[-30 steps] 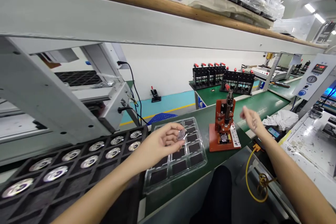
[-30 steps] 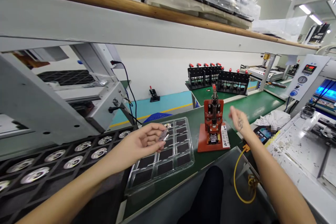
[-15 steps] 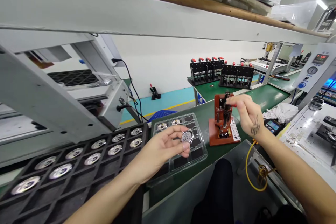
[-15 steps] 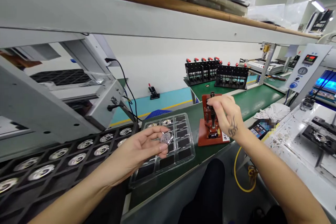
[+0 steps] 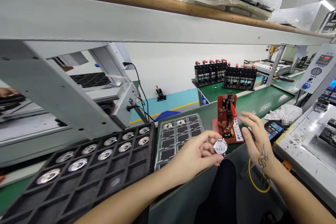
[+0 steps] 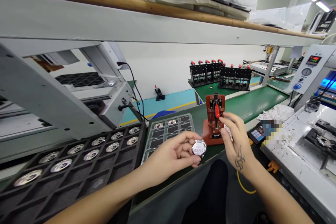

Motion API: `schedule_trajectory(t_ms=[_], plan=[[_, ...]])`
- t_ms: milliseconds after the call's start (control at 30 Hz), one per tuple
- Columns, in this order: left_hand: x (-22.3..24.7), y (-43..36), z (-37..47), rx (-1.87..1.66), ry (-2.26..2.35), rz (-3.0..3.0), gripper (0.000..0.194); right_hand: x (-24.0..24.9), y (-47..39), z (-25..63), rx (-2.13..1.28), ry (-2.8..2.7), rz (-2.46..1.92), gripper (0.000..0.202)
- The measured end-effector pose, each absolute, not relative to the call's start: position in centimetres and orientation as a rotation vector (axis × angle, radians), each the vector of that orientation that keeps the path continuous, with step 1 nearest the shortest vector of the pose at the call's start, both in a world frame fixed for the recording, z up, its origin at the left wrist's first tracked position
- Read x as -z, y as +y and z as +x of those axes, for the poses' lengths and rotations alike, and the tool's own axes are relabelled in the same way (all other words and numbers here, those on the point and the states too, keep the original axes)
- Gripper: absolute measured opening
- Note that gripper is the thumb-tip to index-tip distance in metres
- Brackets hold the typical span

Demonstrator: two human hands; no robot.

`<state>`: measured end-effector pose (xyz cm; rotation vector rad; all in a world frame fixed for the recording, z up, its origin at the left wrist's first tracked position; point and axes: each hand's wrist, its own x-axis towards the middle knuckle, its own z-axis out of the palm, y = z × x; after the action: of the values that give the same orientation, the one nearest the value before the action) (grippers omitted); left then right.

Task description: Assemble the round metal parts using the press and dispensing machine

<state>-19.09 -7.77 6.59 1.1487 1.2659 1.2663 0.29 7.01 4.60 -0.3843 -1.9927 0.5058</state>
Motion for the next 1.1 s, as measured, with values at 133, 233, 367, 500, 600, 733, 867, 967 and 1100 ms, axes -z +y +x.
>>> schedule_trajectory(t_ms=[133,233,367,500,600,733,867,967,1100], plan=[[-6.8,-7.6,-18.7,-1.214,1.334,1.257,0.044,-4.0,4.1,1.2,-0.888,-2.006,-0.473,0.023],[-7.0,-7.5,-18.2,-1.206,1.332,1.296,0.045,-4.0,2.8,0.8,-1.249,-2.011,-0.506,0.026],[-6.4,-7.9,-17.0,-1.259,1.295,1.256,0.04,-3.3,2.3,0.4,-1.449,-1.956,-0.475,0.028],[-4.3,-8.6,-19.4,-1.28,1.304,1.176,0.041,0.3,2.5,1.7,-1.281,-2.046,-0.604,0.032],[-2.8,-10.4,-26.0,-1.319,1.803,1.301,0.028,4.1,3.3,4.1,-1.284,-2.095,-0.762,0.041],[-1.5,-14.8,-36.6,-0.871,2.563,1.408,0.013,8.2,4.6,7.9,-1.348,-2.036,-0.994,0.058],[1.2,-17.9,-41.6,-0.65,2.701,1.318,0.017,10.1,5.4,10.1,-1.421,-1.977,-1.121,0.062],[3.4,-19.0,-41.8,-0.535,2.697,1.339,0.018,10.7,5.7,11.0,-1.485,-1.928,-1.185,0.061],[4.5,-18.9,-41.5,-0.431,2.637,1.396,0.018,10.8,5.6,12.1,-1.583,-1.878,-1.259,0.053]])
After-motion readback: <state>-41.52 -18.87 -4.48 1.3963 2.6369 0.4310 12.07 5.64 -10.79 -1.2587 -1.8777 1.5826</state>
